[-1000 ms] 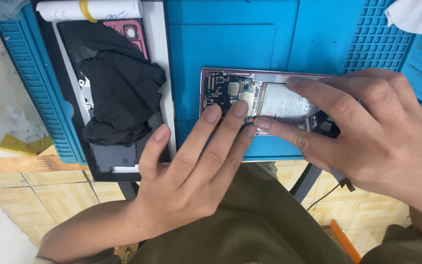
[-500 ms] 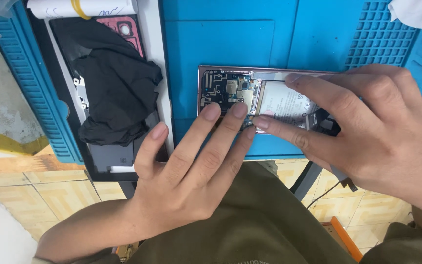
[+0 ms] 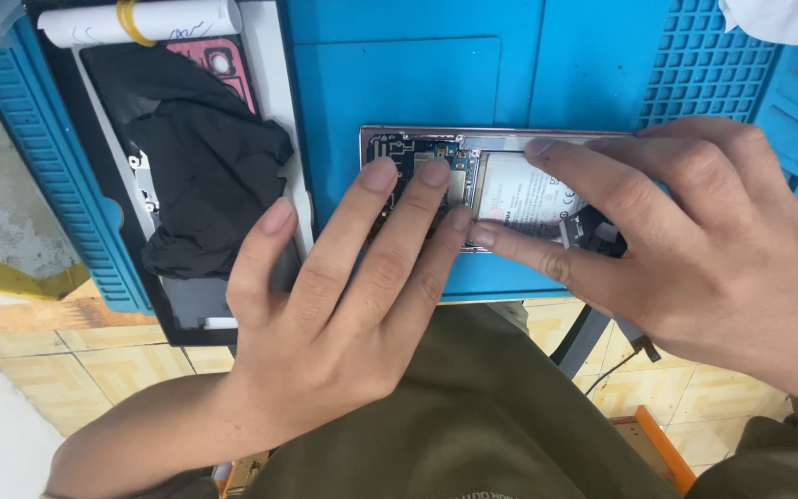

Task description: The person handles a disassembled Samsung smartphone, aligns and presses the battery into place, then rotates the device to check internal connections. They power on the phone to confirm the screen displays the Samsung logo, then remove the battery again and place a black protective sheet over the motherboard area.

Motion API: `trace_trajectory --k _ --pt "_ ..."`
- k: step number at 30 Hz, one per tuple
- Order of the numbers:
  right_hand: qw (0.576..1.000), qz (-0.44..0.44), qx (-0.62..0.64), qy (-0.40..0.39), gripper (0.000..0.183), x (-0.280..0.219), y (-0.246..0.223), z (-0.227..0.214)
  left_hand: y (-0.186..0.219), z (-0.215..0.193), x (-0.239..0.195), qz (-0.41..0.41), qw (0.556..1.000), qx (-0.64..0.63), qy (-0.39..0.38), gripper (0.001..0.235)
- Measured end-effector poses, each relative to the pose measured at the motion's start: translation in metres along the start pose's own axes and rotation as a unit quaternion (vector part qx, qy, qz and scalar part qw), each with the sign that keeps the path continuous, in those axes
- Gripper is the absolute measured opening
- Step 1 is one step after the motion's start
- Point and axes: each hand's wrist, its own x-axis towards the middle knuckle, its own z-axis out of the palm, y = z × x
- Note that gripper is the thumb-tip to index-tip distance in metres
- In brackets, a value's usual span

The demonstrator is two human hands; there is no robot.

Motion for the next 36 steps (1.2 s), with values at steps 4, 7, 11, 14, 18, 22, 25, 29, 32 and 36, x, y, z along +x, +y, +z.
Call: trace_trajectory --k 4,7,11,14,18,22,25,29,32,36 --pt "1.0 -0.006 0.014 0.0 0.061 0.0 0.002 0.001 -0.003 0.002 -0.001 0.017 1.0 0.003 -0.002 0.027" --pt "1.0 -0.01 0.015 -0.001 0.058 0.0 0.002 0.0 -0.003 0.001 0.001 0.025 1.0 0.014 0.004 0.022" --pt "1.0 -0.003 -0.002 -0.019 0.062 -0.003 0.001 0.002 -0.005 -0.002 0.002 0.06 0.997 0.046 -0.012 0.028" --pt "1.0 0.025 0.013 -0.014 0.069 -0.009 0.001 0.005 -0.006 -0.005 0.003 0.091 0.993 0.068 -0.029 0.038" --pt "0.998 0.044 0.04 -0.008 0.076 -0.017 0.002 0.011 -0.006 -0.009 0.0 0.148 0.981 0.116 -0.041 0.056" --pt "0.999 0.033 0.025 -0.016 0.076 -0.015 0.002 0.008 -0.005 -0.009 -0.003 0.227 0.959 0.15 -0.083 0.037" --pt "0.998 0.049 0.033 -0.022 0.072 -0.017 0.001 0.008 -0.009 -0.008 0.006 0.3 0.938 0.162 -0.057 0.043" --pt "0.998 0.039 0.058 0.0 0.067 -0.011 -0.001 0.005 -0.018 -0.008 0.009 0.328 0.931 0.155 -0.041 0.036" --pt "0.997 0.017 0.062 0.033 0.059 -0.004 0.001 0.004 -0.02 -0.009 0.005 0.252 0.961 0.11 -0.032 0.05" --pt "0.998 -0.003 0.04 0.046 0.048 -0.005 0.002 0.005 -0.022 -0.011 0.002 0.213 0.972 0.102 -0.008 0.053"
